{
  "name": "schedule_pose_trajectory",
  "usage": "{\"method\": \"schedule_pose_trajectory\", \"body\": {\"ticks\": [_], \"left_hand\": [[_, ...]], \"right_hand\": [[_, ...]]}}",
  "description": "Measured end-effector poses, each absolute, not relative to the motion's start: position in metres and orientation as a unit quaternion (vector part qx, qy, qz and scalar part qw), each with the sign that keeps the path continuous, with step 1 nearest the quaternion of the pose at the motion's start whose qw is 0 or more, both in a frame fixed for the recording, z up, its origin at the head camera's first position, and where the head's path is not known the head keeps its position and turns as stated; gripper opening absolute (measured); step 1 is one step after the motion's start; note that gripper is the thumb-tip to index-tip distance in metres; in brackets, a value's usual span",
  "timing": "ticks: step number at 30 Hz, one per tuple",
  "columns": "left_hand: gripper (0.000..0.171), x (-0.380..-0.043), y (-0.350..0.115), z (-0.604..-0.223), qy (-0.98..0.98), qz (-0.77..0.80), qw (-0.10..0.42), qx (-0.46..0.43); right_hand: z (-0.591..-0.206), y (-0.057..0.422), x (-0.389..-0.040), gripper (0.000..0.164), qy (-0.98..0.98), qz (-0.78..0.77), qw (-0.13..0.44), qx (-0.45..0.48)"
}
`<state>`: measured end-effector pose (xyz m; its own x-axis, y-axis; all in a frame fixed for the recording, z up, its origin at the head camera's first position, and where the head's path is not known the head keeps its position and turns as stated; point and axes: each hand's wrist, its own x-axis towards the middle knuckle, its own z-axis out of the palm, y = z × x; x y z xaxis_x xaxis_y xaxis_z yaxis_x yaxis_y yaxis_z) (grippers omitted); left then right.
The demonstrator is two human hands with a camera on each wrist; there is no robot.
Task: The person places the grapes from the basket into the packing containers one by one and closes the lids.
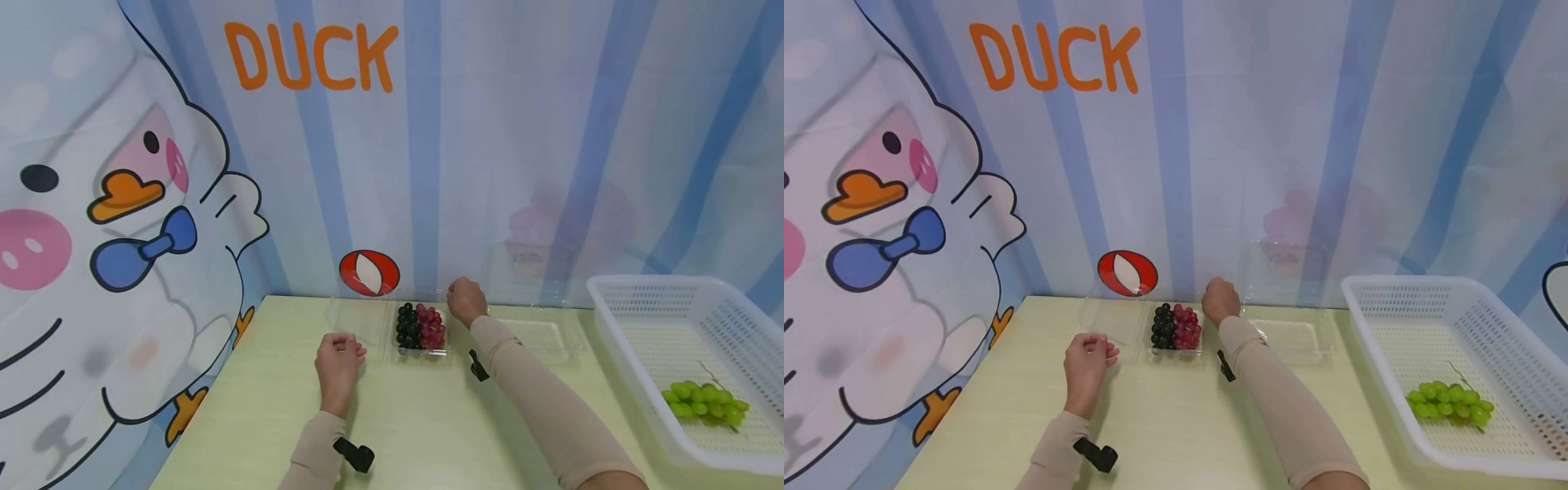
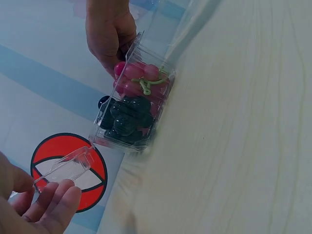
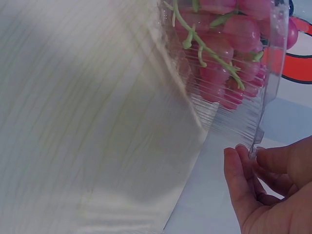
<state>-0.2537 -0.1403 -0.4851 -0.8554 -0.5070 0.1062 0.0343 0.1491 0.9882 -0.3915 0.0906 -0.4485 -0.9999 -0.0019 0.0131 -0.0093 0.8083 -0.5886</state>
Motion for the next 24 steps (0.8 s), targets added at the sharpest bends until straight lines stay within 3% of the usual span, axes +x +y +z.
{"method": "schedule_pose_trajectory", "body": {"ticks": [24], "left_hand": [[0.011,-0.253,-0.113,-0.469,-0.823,-0.446,0.349,-0.038]], "right_hand": [[-0.449,0.093,-0.39,0.03,-0.949,0.315,0.008,0.012]]}}
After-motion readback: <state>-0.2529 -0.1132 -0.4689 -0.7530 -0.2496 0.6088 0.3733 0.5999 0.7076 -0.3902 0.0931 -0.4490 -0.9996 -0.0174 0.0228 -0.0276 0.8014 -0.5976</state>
